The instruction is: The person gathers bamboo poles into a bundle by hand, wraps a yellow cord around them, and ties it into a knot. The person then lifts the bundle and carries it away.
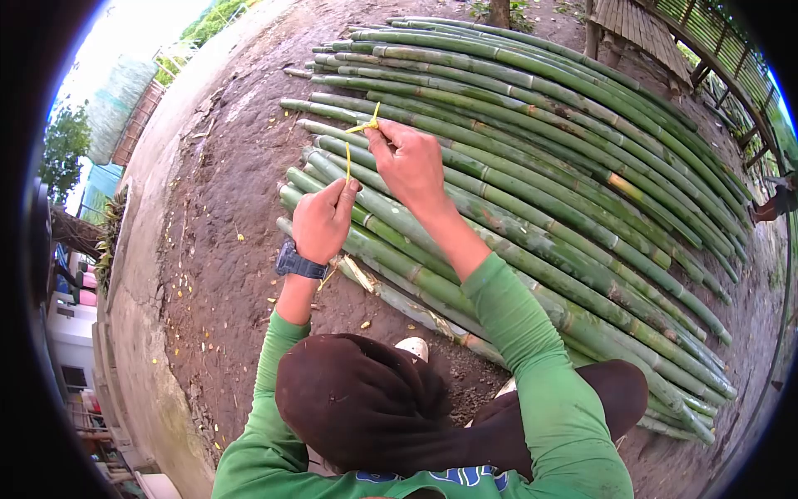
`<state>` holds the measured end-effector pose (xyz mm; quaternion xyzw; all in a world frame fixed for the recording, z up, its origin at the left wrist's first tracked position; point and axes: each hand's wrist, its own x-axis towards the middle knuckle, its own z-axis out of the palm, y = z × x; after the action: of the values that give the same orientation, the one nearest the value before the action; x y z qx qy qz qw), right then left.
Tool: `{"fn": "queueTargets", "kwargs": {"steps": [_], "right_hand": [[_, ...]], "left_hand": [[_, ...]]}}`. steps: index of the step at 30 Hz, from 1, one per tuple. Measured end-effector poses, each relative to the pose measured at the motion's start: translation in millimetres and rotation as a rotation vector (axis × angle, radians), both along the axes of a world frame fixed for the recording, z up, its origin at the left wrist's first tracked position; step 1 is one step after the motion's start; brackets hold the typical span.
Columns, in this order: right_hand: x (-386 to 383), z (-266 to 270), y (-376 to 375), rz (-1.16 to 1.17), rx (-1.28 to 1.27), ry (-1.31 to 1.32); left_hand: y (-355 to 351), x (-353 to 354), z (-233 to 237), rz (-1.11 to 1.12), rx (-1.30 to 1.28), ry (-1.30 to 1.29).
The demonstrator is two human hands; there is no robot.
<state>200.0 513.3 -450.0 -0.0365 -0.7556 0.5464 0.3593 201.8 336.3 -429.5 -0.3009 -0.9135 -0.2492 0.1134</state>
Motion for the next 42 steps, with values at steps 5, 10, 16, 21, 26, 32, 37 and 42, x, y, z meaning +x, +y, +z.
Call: {"fn": "queueTargets", "kwargs": {"steps": [5,10,16,21,26,32,37,42], "right_hand": [[3,-4,-4,0.017,0.017,0.059],[0,-14,-7,0.007,0.086,0.134],[1,-10,-6,-0.086,0.153,0.182],[3,-11,-6,-0.121,0.155,0.180],[3,-13,-6,-0.161,0.138,0.237],[2,-21,-7,-0.209,0.274,0.251],[10,-35,-15,-0.176,0.450,0.202],[7,-46,-26,-0.137,0.565,0.229]], "left_hand": [[-3,-1,-4,0.016,-0.004,-0.027],[-2,0,-1,0.042,-0.022,-0.040],[-2,1,1,0.047,0.029,-0.078],[-4,0,-1,0.048,0.035,-0.065],[-1,5,5,0.032,0.066,-0.144],[0,4,6,0.013,0.058,-0.159],[6,7,14,0.061,0.327,-0.278],[5,10,11,-0.016,0.429,-0.086]]}}
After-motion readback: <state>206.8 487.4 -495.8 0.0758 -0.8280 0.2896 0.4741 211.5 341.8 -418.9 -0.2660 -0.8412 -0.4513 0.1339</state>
